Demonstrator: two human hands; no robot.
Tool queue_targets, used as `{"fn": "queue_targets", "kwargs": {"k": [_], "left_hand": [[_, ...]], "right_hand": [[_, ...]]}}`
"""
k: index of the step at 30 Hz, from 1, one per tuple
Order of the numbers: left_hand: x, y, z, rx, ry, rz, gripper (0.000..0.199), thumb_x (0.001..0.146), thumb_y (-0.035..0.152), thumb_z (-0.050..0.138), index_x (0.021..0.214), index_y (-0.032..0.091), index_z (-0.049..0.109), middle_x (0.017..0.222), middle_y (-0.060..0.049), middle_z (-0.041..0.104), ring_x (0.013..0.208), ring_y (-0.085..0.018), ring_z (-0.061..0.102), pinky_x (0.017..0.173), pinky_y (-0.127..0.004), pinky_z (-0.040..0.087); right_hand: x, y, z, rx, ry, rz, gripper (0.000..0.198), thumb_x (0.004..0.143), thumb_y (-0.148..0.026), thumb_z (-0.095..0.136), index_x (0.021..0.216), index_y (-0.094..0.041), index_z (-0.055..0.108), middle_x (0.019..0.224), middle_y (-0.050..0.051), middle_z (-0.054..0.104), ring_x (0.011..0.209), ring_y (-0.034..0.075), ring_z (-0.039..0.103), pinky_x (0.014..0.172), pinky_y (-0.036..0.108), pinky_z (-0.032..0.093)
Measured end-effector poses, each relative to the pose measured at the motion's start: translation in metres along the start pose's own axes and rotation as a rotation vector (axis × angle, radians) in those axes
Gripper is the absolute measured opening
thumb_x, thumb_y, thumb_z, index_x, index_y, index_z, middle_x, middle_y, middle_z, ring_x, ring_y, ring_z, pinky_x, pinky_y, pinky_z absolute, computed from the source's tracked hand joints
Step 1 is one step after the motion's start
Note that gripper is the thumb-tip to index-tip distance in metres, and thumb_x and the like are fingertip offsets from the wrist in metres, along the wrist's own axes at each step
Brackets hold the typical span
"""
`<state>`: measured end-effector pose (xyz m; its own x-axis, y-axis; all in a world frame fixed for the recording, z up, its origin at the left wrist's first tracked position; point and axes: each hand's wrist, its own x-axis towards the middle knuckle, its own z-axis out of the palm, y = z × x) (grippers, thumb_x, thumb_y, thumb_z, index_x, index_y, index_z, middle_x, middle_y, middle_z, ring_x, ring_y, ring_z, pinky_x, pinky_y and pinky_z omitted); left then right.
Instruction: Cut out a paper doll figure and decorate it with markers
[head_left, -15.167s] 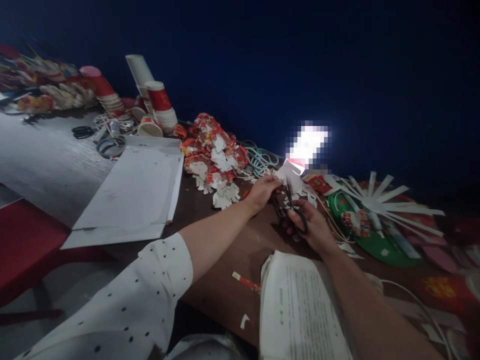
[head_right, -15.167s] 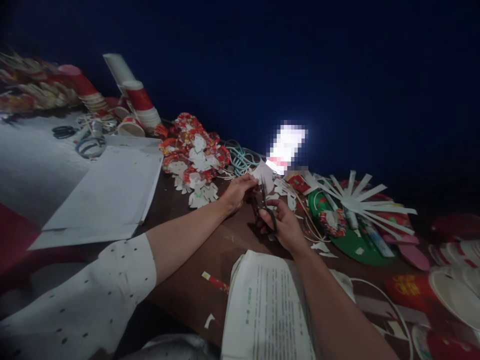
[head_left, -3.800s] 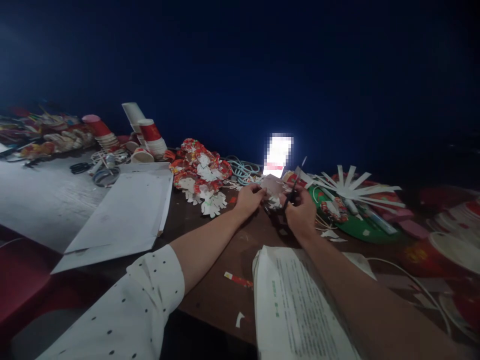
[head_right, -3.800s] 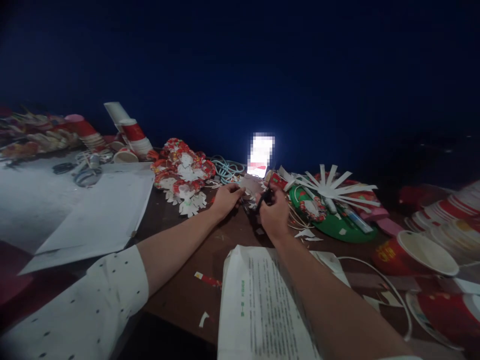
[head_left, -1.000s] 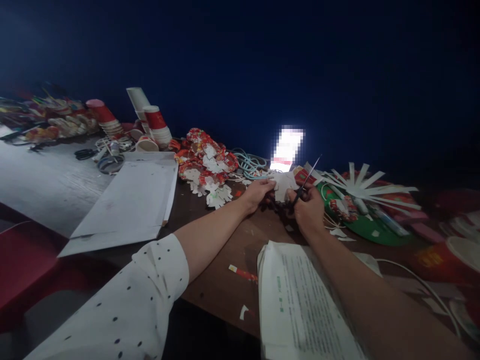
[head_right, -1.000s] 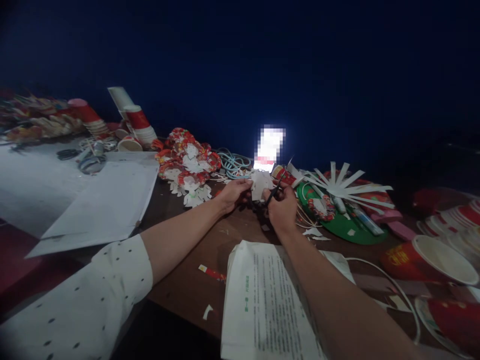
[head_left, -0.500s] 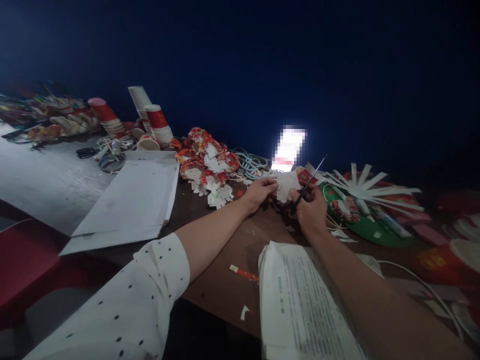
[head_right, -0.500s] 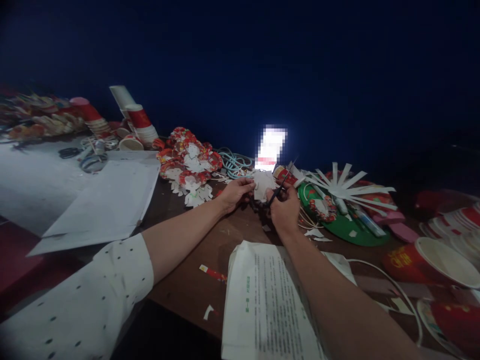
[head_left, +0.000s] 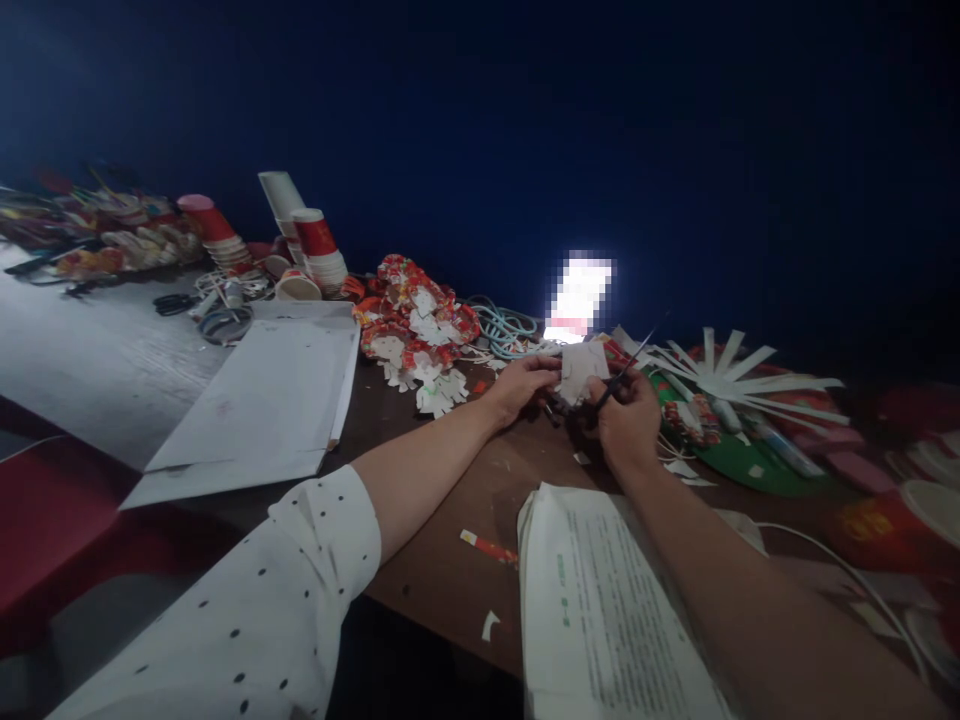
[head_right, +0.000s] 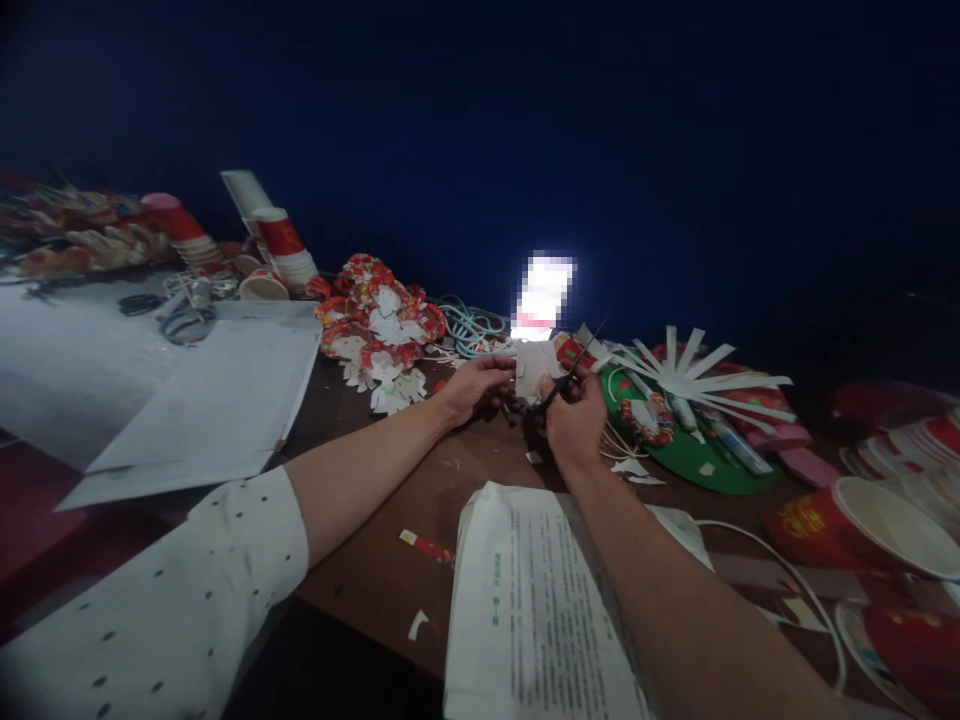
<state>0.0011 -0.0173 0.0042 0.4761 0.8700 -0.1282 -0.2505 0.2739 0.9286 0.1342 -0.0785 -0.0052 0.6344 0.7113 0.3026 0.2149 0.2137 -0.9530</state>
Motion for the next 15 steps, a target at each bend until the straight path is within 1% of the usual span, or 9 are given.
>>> {"fn": "queue_targets", "kwargs": {"k": [5, 10, 15], "left_hand": [[0.0026, -0.0046, -0.0003, 0.050, 0.020, 0.043, 0.015, 0.074, 0.019, 0.066, 0.087, 0.012, 0.062, 0.062, 0.002, 0.058, 0.051, -0.005, 0.049, 0.044, -0.015, 0.034], [0.0028, -0.0066, 0.0003, 0.072, 0.028, 0.069, 0.014, 0.074, 0.020, 0.069, 0.080, 0.012, 0.059, 0.059, 0.004, 0.055, 0.048, -0.005, 0.048, 0.044, -0.017, 0.033], [0.0021, -0.0051, 0.0010, 0.061, 0.031, 0.097, 0.009, 0.077, 0.018, 0.064, 0.077, 0.013, 0.057, 0.057, 0.004, 0.054, 0.048, -0.005, 0.047, 0.046, -0.018, 0.035]], "right_hand": [[-0.0009, -0.0019, -0.0002, -0.006, -0.011, 0.013, 0.041, 0.063, -0.030, 0.072, 0.101, -0.018, 0.060, 0.080, 0.001, 0.067, 0.074, 0.018, 0.064, 0.068, 0.032, 0.053], [-0.0024, -0.0024, 0.0001, -0.003, -0.029, 0.028, 0.046, 0.063, -0.030, 0.073, 0.106, -0.017, 0.060, 0.082, 0.002, 0.068, 0.076, 0.019, 0.065, 0.071, 0.034, 0.054], [-0.0014, 0.0017, -0.0003, -0.066, -0.045, -0.010, 0.045, 0.063, -0.031, 0.074, 0.105, -0.017, 0.062, 0.082, 0.002, 0.068, 0.075, 0.019, 0.065, 0.070, 0.035, 0.053]]}}
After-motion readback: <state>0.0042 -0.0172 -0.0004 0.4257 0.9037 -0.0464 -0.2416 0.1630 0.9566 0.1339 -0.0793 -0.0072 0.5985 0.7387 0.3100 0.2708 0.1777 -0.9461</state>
